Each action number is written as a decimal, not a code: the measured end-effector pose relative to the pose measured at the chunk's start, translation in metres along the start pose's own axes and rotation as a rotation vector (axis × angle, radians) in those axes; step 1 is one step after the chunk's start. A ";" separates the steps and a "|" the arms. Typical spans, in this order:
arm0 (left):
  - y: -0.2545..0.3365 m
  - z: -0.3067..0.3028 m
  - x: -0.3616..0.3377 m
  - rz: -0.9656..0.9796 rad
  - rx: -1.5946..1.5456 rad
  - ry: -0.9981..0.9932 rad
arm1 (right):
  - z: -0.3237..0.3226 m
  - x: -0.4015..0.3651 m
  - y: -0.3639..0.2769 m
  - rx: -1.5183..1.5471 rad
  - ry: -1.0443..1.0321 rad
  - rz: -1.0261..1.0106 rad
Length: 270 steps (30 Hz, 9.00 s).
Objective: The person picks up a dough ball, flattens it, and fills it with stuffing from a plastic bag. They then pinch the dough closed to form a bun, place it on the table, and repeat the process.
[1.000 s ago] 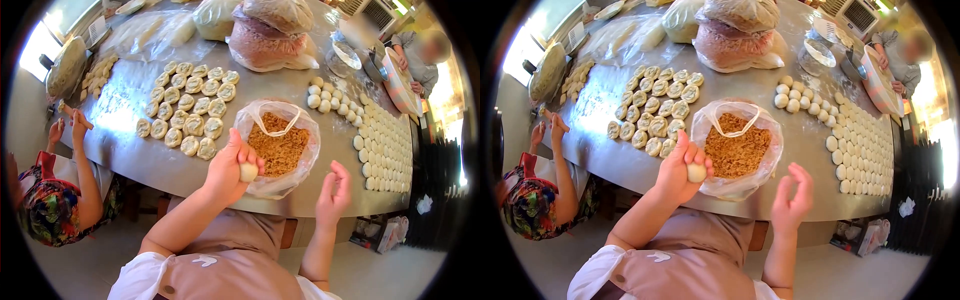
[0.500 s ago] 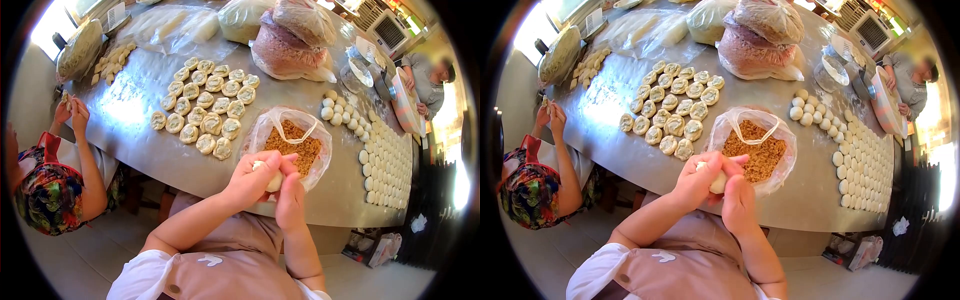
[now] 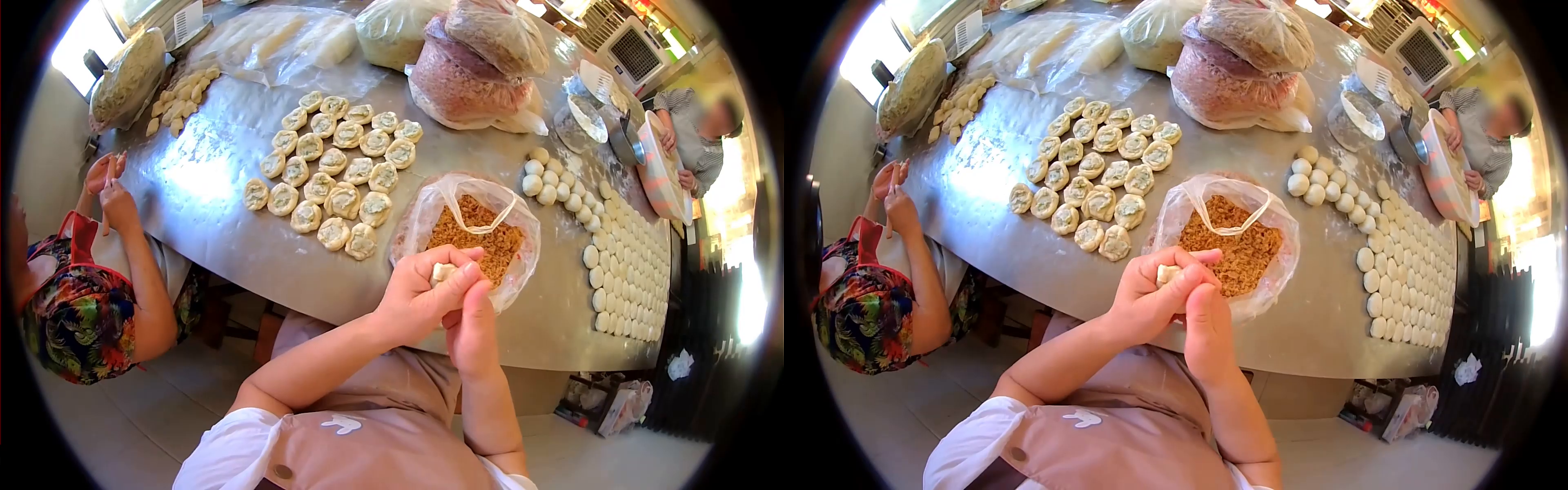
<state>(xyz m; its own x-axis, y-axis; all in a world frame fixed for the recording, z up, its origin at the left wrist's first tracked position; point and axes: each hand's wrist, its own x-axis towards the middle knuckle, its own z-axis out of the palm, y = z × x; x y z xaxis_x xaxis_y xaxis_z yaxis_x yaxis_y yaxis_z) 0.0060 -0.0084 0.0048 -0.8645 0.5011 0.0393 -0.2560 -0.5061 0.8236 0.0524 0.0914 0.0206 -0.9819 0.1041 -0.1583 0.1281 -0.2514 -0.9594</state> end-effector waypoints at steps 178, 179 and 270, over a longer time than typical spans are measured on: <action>-0.041 0.011 0.030 -0.439 -0.173 0.119 | -0.043 0.046 0.027 -0.873 0.285 -0.793; -0.040 0.014 0.028 -0.400 -0.222 0.148 | -0.043 0.047 0.025 -0.723 0.293 -0.683; -0.011 0.005 0.022 -0.376 -0.309 0.182 | -0.157 -0.013 0.010 -0.805 0.656 -0.402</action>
<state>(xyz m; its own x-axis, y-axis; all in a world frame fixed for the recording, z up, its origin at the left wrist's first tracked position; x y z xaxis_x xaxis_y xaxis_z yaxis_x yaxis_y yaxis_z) -0.0077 0.0117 -0.0006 -0.7420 0.5723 -0.3491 -0.6558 -0.5118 0.5550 0.0879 0.2387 -0.0234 -0.7383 0.5864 0.3332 0.1045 0.5875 -0.8024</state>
